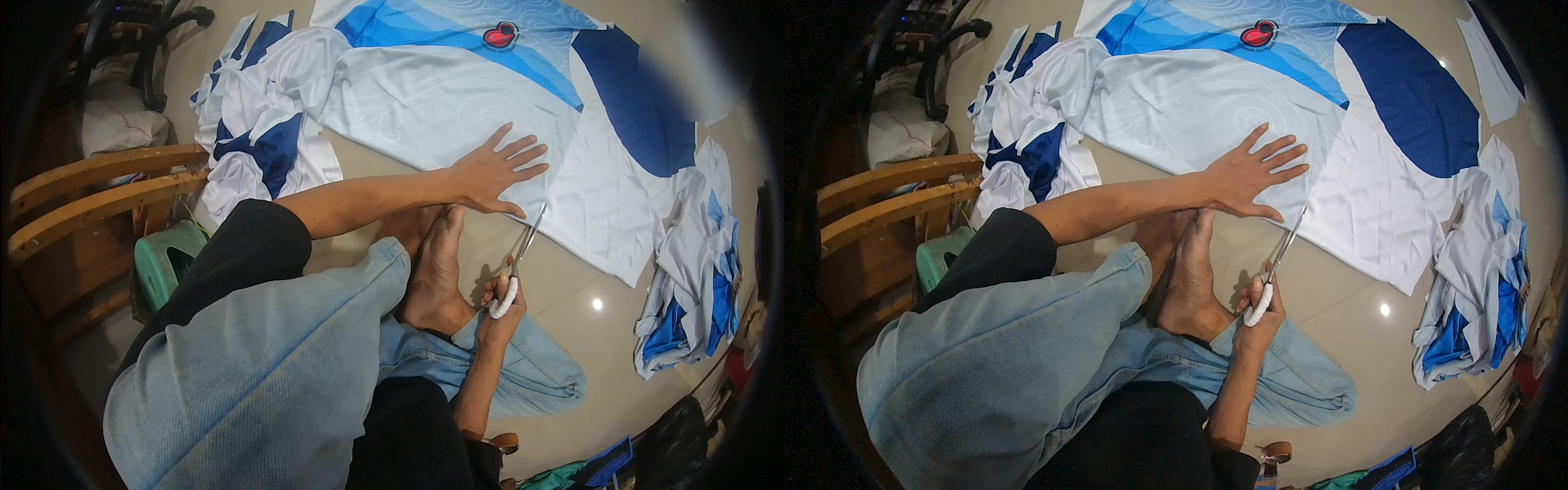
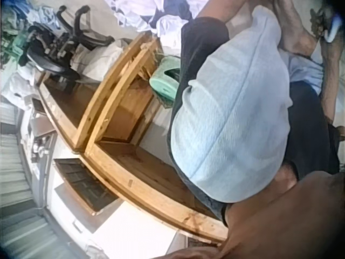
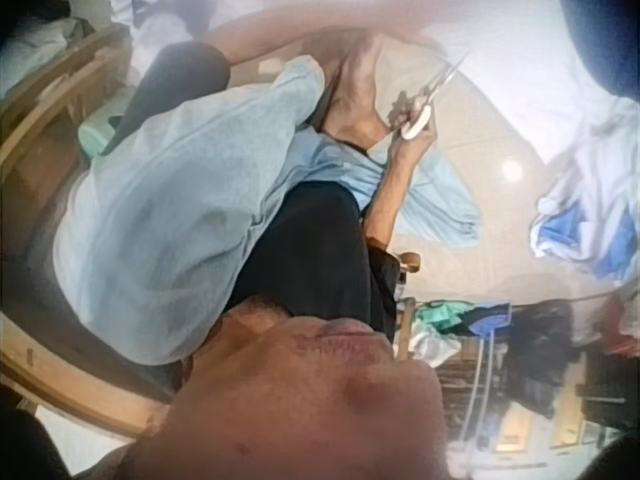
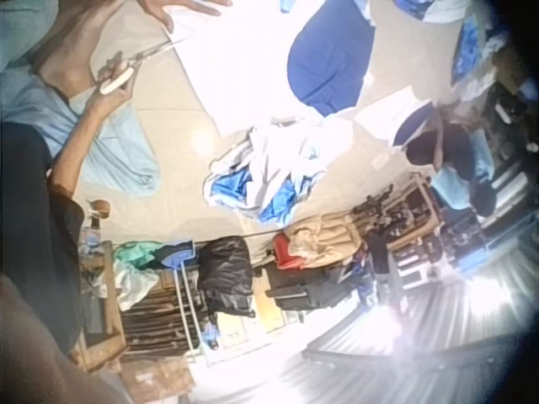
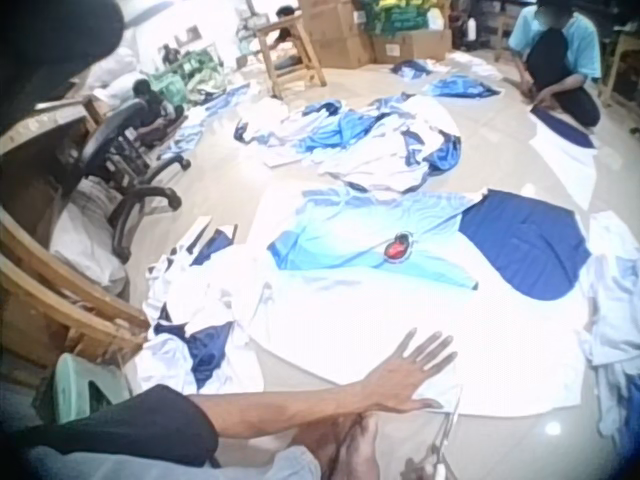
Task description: The person uses scissors to cut along the edges of printed fabric pieces laid out on the floor.
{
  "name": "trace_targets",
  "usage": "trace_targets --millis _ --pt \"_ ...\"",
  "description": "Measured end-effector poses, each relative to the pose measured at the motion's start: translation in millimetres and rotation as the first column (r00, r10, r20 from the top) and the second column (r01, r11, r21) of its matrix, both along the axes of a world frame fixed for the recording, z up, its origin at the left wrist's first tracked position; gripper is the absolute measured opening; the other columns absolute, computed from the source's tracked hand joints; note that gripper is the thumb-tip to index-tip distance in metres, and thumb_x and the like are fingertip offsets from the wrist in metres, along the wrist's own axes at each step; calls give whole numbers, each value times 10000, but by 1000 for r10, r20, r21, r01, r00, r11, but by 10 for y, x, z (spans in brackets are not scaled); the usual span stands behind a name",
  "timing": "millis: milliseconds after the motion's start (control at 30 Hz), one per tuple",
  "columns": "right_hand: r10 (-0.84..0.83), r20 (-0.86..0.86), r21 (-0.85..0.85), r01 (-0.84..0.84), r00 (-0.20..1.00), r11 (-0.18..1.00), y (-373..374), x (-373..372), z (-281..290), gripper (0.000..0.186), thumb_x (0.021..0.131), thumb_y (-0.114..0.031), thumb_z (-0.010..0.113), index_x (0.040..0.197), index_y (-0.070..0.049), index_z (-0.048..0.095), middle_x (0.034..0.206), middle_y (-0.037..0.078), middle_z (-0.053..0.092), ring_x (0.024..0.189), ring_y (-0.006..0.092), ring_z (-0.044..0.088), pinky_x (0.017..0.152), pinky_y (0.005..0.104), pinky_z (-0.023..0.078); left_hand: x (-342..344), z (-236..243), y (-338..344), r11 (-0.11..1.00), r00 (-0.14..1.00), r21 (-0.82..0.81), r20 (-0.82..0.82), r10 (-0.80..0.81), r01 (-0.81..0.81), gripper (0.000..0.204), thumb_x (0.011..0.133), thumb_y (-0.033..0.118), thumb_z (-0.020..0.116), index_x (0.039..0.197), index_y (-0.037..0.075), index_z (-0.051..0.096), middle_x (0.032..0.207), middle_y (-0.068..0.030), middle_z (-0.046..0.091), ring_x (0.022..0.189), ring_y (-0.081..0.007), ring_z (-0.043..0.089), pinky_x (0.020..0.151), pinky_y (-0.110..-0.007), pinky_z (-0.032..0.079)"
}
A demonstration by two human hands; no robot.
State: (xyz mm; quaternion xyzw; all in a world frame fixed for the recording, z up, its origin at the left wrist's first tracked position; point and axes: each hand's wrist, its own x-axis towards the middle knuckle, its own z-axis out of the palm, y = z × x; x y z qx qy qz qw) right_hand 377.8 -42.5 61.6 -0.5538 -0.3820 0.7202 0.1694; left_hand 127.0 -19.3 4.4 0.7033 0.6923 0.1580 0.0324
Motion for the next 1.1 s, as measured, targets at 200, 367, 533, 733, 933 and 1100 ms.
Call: trace_targets --millis 200,367,533,733,933,1100 --pt "17 26 -28 -16 1000 999 -6 26 -28 441 937 -92 683 1363 -42 583 754 -19 567 620 66 535 498 195 406 0 -63 12 997 1000 78 -9 17 -16 768 970 649 371 1506 99 369 1595 -138 297 1479 -322 250 1189 -612 127" --pt "0 -17 6 0 1000 1000 9 -12 30 422 959 -157 663 1353 -29 585 727 2 573 590 70 523 491 197 395 3 -75 16 997 999 73 -14 33 -32 696 1005 566 372 1502 80 366 1592 -133 302 1482 -306 246 1196 -593 142" --pt "14 -26 53 -12 1000 999 95 -168 53 415 981 -214 634 1346 -23 583 711 15 570 574 71 506 489 205 372 5 -81 19 997 999 75 -41 35 -32 661 1011 510 402 1491 56 373 1586 -133 312 1480 -306 248 1195 -591 151" --pt "15 7 64 -15 1000 998 148 -264 28 393 999 -215 609 1355 -52 578 730 -1 549 585 59 489 505 202 369 10 -76 6 996 999 81 -40 33 -30 635 1015 471 419 1485 47 377 1582 -135 319 1480 -308 248 1195 -591 151" --pt "11 39 58 -14 999 998 170 -258 -15 410 967 -195 661 1344 -50 592 723 -10 544 585 61 502 487 203 368 6 -75 8 995 999 91 -27 35 -32 635 1015 470 415 1491 52 369 1580 -134 324 1479 -306 253 1195 -590 154" --pt "65 82 64 -70 995 995 224 -198 -62 423 938 -175 696 1331 -47 610 702 -11 553 568 65 510 469 206 369 -1 -58 1 995 998 92 -39 41 -38 633 1017 472 407 1494 57 367 1579 -133 325 1475 -302 261 1195 -587 158"
